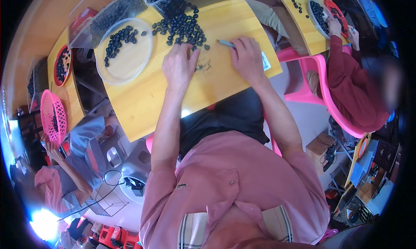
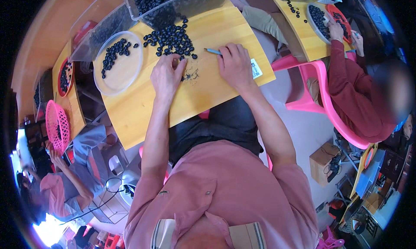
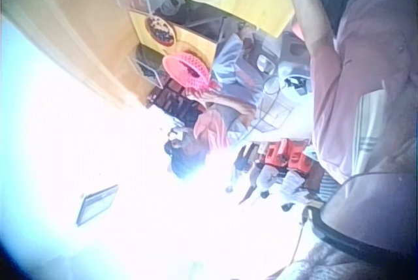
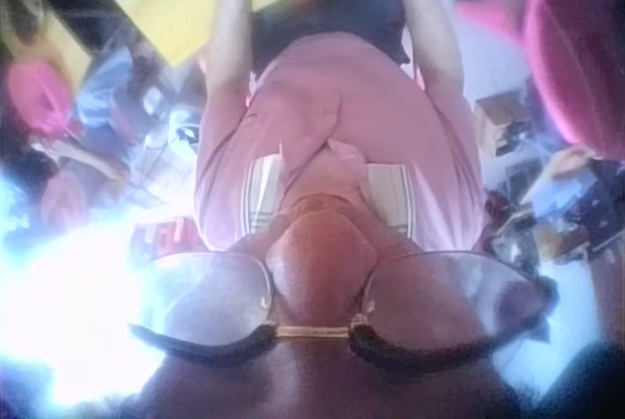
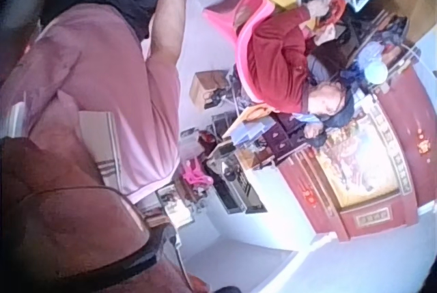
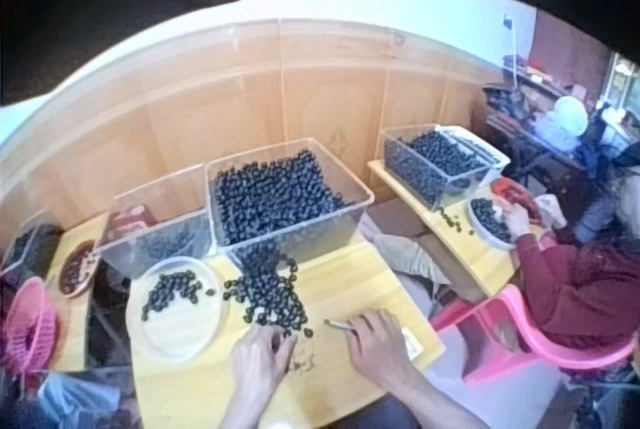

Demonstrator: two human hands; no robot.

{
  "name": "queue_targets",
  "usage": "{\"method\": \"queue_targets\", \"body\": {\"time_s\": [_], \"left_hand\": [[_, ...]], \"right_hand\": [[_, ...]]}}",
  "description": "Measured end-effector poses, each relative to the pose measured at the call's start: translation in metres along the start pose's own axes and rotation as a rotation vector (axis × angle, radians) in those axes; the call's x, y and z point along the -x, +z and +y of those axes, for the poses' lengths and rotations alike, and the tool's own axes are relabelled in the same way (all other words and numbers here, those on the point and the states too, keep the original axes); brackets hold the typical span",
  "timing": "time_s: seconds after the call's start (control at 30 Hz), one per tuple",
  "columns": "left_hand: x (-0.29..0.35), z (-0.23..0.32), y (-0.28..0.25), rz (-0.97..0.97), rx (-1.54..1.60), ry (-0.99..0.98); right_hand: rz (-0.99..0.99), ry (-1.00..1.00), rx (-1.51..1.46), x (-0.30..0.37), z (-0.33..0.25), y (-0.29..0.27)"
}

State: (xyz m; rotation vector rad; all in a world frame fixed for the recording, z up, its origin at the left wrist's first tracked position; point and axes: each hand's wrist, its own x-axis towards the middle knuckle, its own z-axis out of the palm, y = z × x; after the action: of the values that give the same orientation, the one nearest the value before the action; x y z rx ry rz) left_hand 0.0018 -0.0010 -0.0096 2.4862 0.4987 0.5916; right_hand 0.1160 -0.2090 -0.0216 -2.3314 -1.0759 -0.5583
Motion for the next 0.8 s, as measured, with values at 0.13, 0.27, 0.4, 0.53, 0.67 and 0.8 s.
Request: {"method": "queue_targets", "body": {"time_s": [0.13, 0.27, 0.4, 0.53, 0.67, 0.8], "left_hand": [[-0.004, -0.001, 0.001, 0.02, -0.046, -0.007], [-0.002, 0.0, 0.002, 0.027, 0.066, -0.102], [-0.002, -0.004, 0.004, 0.012, 0.179, -0.216], [-0.002, -0.021, -0.006, 0.035, 0.407, -0.319], [0.008, -0.024, -0.022, 0.119, 0.608, -0.386], [0.026, -0.034, -0.022, 0.179, 0.809, -0.385]], "right_hand": [[0.009, -0.023, -0.023, -0.002, 0.001, 0.002], [-0.002, -0.014, -0.01, 0.001, 0.005, 0.005], [-0.017, 0.004, -0.02, 0.002, 0.003, 0.003], [-0.037, -0.015, -0.031, 0.0, 0.0, 0.003], [-0.04, -0.001, -0.056, 0.001, 0.005, 0.001], [-0.031, -0.013, -0.05, 0.003, 0.007, 0.002]]}}
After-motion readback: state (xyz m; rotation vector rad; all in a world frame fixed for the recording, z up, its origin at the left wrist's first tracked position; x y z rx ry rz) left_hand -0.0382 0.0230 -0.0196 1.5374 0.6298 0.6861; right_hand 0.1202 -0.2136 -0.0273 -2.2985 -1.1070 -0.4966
